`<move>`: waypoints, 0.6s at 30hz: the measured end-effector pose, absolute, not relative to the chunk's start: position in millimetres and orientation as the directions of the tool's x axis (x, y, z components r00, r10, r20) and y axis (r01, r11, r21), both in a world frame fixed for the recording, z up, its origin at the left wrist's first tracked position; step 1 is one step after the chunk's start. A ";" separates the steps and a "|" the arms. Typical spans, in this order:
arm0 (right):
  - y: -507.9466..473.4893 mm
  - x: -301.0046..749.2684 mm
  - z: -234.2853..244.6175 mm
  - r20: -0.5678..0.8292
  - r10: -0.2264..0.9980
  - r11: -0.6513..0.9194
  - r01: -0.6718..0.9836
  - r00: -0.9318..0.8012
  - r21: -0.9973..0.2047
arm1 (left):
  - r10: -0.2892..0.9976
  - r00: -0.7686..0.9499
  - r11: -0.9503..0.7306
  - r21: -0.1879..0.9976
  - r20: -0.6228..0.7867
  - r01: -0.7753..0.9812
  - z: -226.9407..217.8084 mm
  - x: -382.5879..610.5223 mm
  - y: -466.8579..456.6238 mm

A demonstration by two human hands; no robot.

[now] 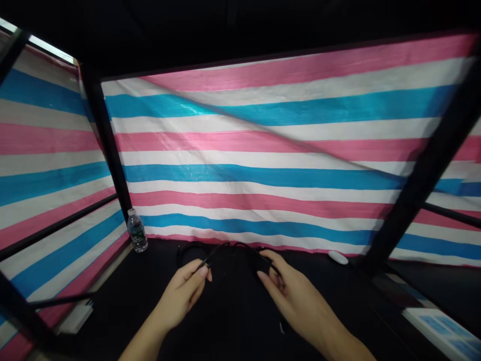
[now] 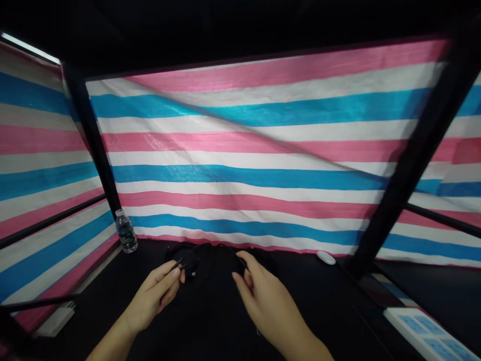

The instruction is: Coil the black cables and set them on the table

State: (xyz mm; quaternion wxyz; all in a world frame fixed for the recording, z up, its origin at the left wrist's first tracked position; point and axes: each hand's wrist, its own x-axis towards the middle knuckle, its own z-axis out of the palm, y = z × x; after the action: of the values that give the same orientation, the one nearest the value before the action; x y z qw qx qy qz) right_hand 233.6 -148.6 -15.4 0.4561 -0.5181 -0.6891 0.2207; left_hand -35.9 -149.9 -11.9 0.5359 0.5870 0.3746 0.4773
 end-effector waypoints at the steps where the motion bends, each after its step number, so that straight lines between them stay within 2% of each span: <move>1: -146.8 227.7 -15.1 0.447 0.892 0.399 0.580 -0.068 -0.710 | 0.940 0.304 -0.143 0.988 0.153 -0.055 -9.3 -34.5 -152.6; 4: -136.9 216.8 -18.5 0.549 0.829 0.440 0.734 -0.110 -0.518 | 0.920 0.356 -0.129 0.984 0.164 -0.122 -3.1 -29.9 -156.5; 7: -120.2 228.0 -23.3 0.531 0.829 0.445 0.780 -0.175 -0.439 | 0.960 0.196 -0.141 0.948 0.201 -0.285 2.9 -36.2 -155.1; 9: -108.7 247.8 -25.2 0.505 0.840 0.458 0.759 -0.198 -0.462 | 0.979 0.032 -0.179 0.922 0.201 -0.344 6.7 -50.9 -153.7; 11: -99.0 273.2 -25.2 0.501 0.847 0.457 0.725 -0.178 -0.516 | 0.973 -0.102 -0.228 0.917 0.205 -0.328 9.0 -72.4 -153.2; 18: -72.6 361.5 -19.7 0.481 0.874 0.362 0.754 -0.070 -0.548 | 0.899 -0.374 -0.275 0.959 0.230 -0.073 5.1 -137.0 -158.0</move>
State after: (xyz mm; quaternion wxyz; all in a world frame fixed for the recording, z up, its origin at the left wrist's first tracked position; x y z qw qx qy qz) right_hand 361.5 -72.6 -19.7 0.3898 -0.5593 -0.7275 0.0769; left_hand -137.0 -158.0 5.1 0.3603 0.4280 0.4822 0.6741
